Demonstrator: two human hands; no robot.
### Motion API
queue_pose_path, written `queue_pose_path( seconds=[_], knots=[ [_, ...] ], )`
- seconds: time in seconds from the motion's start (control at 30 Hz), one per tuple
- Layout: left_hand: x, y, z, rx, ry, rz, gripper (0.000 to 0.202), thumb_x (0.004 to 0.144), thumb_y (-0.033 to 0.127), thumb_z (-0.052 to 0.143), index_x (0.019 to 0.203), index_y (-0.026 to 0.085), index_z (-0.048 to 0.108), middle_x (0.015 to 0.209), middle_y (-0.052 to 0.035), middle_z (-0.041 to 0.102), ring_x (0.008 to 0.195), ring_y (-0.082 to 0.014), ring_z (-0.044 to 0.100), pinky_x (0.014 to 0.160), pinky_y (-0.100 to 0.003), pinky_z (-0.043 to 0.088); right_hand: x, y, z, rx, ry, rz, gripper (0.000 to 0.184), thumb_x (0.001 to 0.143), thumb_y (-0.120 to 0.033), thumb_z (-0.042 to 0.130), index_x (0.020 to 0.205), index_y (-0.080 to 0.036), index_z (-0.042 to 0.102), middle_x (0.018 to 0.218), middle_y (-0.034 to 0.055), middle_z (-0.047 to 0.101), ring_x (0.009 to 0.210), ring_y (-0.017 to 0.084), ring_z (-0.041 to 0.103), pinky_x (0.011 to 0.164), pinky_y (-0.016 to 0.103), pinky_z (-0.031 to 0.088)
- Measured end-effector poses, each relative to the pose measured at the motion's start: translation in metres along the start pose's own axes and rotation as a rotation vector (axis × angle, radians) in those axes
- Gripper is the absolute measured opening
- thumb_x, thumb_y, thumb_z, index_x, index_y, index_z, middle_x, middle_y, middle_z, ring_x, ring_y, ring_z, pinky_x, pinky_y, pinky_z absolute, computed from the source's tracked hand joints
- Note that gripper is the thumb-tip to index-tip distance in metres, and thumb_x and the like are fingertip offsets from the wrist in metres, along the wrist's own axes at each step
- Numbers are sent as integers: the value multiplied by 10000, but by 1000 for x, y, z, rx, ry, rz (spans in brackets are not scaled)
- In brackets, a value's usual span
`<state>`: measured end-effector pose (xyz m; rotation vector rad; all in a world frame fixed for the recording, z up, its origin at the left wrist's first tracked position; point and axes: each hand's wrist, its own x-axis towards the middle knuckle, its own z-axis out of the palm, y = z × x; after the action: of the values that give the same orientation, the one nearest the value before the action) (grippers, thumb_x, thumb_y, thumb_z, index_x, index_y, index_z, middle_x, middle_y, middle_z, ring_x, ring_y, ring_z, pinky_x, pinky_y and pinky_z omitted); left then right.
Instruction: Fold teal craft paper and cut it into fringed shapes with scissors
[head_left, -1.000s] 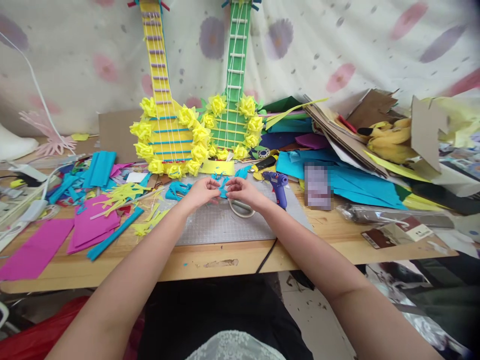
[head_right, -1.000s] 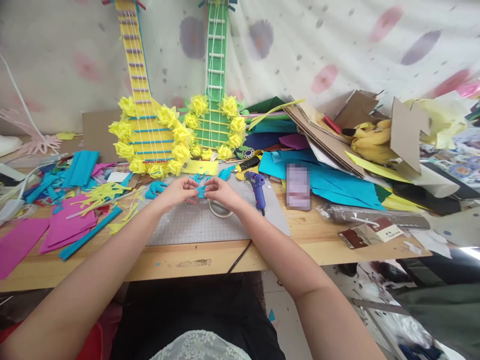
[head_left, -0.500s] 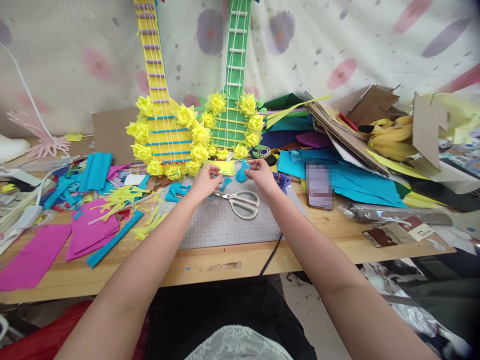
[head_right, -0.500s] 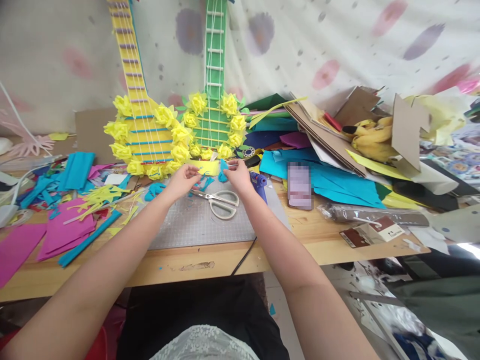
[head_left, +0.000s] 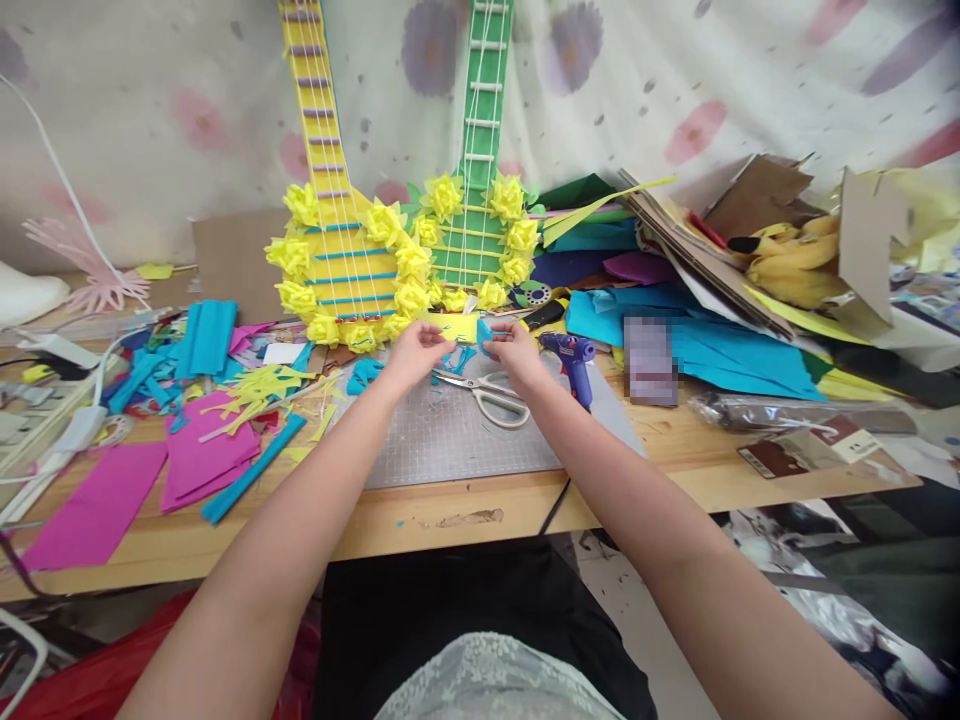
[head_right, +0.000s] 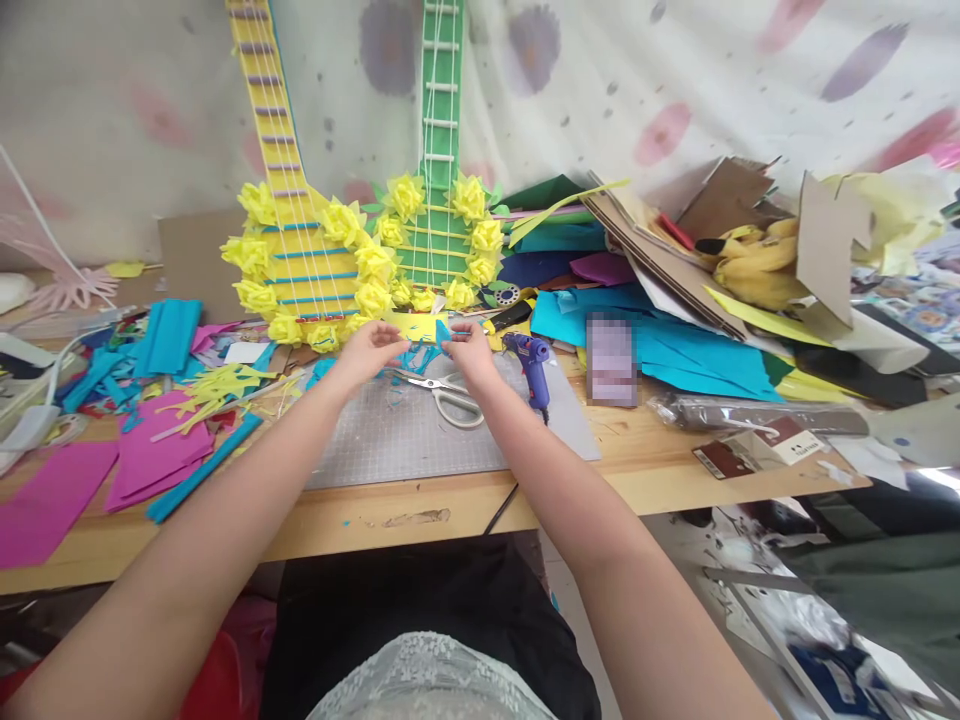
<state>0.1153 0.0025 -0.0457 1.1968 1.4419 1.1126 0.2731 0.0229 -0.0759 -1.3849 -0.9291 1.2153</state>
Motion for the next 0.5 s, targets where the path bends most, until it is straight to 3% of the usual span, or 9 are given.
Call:
queue_pose_path(
  seconds=[0.13, 0.23, 0.37, 0.5],
  knots=[
    [6, 9, 34, -63, -117, -113, 307, 640, 117, 762, 858, 148, 547, 800, -27, 614, 747, -138, 618, 738, -297, 519, -11, -3, -7, 85, -148, 47, 396, 510, -155, 660, 863, -193, 484, 720, -43, 547, 616, 83, 509, 619, 244, 408],
    [13, 11, 49, -79, -150, -169, 290, 638, 82, 747, 829, 147, 540, 745, -13, 615, 692, -129, 619, 739, -304, 518, -13, -4, -17, 75, -195, 64, 395, 517, -179, 677, 859, -191, 479, 701, -42, 557, 630, 89, 528, 620, 243, 422],
    [24, 15, 53, -34, -101, -151, 282, 629, 71, 743, 819, 147, 549, 718, -9, 602, 673, -135, 617, 733, -316, 521, -17, 3, -35, -169, -166, -58, 333, 604, -214, 671, 863, -208, 461, 690, -39, 559, 656, 116, 549, 630, 264, 446],
    [41, 21, 62, 98, -94, -92, 268, 663, 64, 706, 871, 146, 558, 777, -33, 626, 682, -147, 626, 701, -311, 521, -27, 16, -54, -524, -321, -284, 205, 680, -189, 636, 824, -211, 492, 719, -23, 580, 671, 132, 563, 677, 288, 454]
  ],
)
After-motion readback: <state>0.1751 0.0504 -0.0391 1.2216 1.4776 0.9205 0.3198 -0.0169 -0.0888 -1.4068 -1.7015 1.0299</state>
